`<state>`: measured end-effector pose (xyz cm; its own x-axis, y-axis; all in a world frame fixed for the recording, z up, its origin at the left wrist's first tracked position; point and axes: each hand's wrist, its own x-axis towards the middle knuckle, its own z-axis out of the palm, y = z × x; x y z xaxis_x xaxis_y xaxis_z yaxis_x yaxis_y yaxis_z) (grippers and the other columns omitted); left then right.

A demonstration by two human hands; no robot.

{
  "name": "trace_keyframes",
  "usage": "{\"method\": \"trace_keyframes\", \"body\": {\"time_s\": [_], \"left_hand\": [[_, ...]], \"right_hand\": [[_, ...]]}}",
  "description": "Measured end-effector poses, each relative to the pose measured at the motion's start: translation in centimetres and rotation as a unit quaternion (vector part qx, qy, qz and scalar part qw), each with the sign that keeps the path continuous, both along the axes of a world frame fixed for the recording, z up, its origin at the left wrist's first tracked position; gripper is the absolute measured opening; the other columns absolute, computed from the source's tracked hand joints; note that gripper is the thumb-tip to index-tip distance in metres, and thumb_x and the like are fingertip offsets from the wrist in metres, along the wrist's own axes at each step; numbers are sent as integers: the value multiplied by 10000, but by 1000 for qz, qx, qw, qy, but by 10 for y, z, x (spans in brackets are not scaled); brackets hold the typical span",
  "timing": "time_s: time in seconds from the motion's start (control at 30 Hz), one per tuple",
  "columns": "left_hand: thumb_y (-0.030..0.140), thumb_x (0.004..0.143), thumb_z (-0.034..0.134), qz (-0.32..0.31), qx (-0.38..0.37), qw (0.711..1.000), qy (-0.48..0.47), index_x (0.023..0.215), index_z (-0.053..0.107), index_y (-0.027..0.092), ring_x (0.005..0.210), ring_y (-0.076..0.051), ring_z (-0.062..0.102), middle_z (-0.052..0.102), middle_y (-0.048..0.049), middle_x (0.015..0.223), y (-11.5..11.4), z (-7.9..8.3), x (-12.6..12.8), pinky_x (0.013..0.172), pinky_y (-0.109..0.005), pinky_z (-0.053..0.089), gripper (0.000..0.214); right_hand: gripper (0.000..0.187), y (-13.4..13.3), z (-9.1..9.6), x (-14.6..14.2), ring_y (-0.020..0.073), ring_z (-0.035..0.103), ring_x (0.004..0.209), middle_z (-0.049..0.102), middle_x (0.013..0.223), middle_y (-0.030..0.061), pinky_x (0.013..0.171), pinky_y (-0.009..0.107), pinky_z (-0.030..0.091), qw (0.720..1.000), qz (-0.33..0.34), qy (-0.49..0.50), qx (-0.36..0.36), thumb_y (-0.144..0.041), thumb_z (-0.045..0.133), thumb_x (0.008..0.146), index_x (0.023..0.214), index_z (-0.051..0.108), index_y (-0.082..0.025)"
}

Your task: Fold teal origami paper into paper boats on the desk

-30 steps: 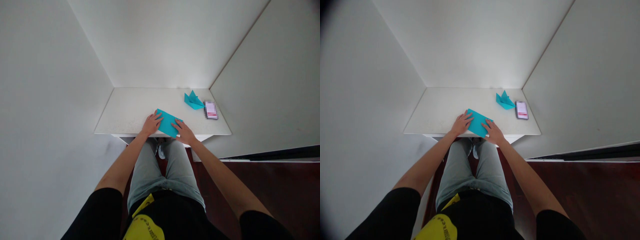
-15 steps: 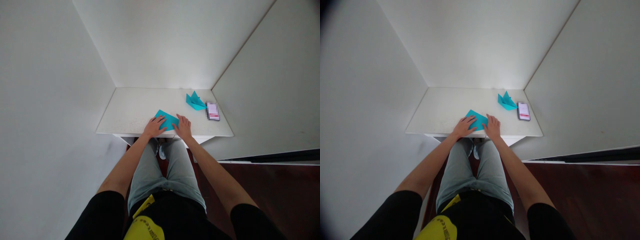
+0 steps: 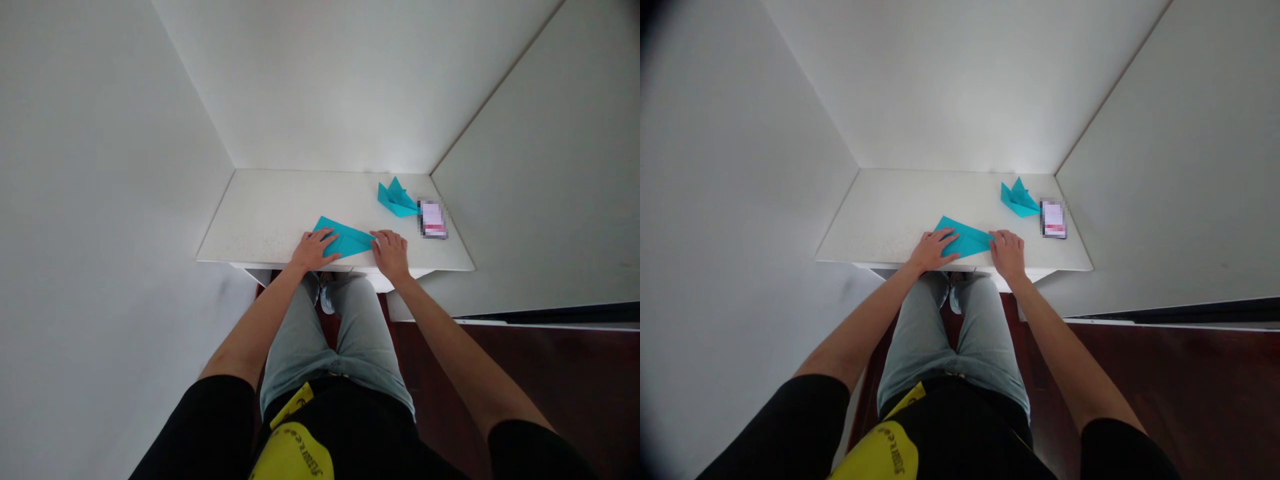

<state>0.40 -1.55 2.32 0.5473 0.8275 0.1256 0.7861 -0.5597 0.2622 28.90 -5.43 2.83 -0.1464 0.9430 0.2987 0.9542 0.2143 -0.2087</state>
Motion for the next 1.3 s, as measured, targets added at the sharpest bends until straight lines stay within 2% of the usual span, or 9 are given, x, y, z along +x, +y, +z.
{"method": "trace_keyframes", "body": {"time_s": [0.13,0.33,0.5,0.6,0.7,0.87,1.0,1.17,1.3], "left_hand": [[630,1081,533,6,13,1000,-6,1652,546,264,1654,-284,398,476,-88,1761,-1,1,3,1324,-472,319,678],[691,994,652,-19,-14,1000,20,1697,478,276,1657,-324,397,391,-91,1807,-17,3,-3,1278,-498,386,835],[408,1009,682,-68,-39,997,20,1661,529,323,1642,-267,433,429,-43,1789,-31,6,-20,1266,-451,393,676],[325,1051,600,-33,-65,997,-4,1513,679,360,1566,-228,535,591,-4,1677,-28,13,-18,1256,-431,398,470],[398,1094,554,34,-54,998,-19,1436,724,329,1463,-245,616,709,-29,1541,-21,20,-1,1240,-441,411,387],[486,1037,671,185,20,982,-25,1539,588,167,1473,-357,529,589,-187,1599,-20,23,41,1200,-485,443,601],[377,1098,543,170,16,985,-14,1401,671,208,1426,-345,554,631,-165,1529,-36,15,60,1179,-489,469,370],[501,1124,428,161,25,986,-29,1594,573,197,1578,-377,466,562,-176,1662,-60,-3,67,1288,-558,397,578],[619,1107,402,186,13,982,-27,1671,514,240,1688,-391,312,501,-140,1733,-54,-8,66,1362,-619,287,688]], "right_hand": [[603,-22,-4,-32,310,601,1418,667,1572,134,1198,475,443,990,131,-4,-51,-472,265,1177,1569,640,-211],[679,-12,-12,-36,347,548,1521,613,1635,183,1232,505,437,995,65,-21,-66,-516,256,1164,1599,599,-124],[671,1,-15,-20,345,507,1558,592,1652,192,1244,510,407,996,49,-31,-69,-512,277,1159,1646,539,-131],[662,2,-20,-18,331,495,1565,596,1648,182,1246,507,386,997,49,-19,-63,-510,280,1158,1650,531,-145],[660,2,-22,-17,346,517,1529,606,1634,177,1216,519,397,997,41,-10,-69,-540,312,1149,1639,544,-164],[668,2,-20,-16,386,531,1472,615,1619,181,1176,547,408,996,38,-4,-78,-578,344,1131,1627,561,-187],[663,1,-21,-18,390,532,1453,620,1608,188,1175,550,395,997,27,-10,-73,-569,318,1136,1614,576,-189],[679,0,-24,-21,393,529,1442,646,1572,187,1188,552,377,998,24,9,-53,-601,324,1132,1608,585,-194],[648,-2,-23,-20,390,540,1411,672,1534,178,1178,546,388,998,36,16,-48,-566,316,1142,1593,608,-204]]}}
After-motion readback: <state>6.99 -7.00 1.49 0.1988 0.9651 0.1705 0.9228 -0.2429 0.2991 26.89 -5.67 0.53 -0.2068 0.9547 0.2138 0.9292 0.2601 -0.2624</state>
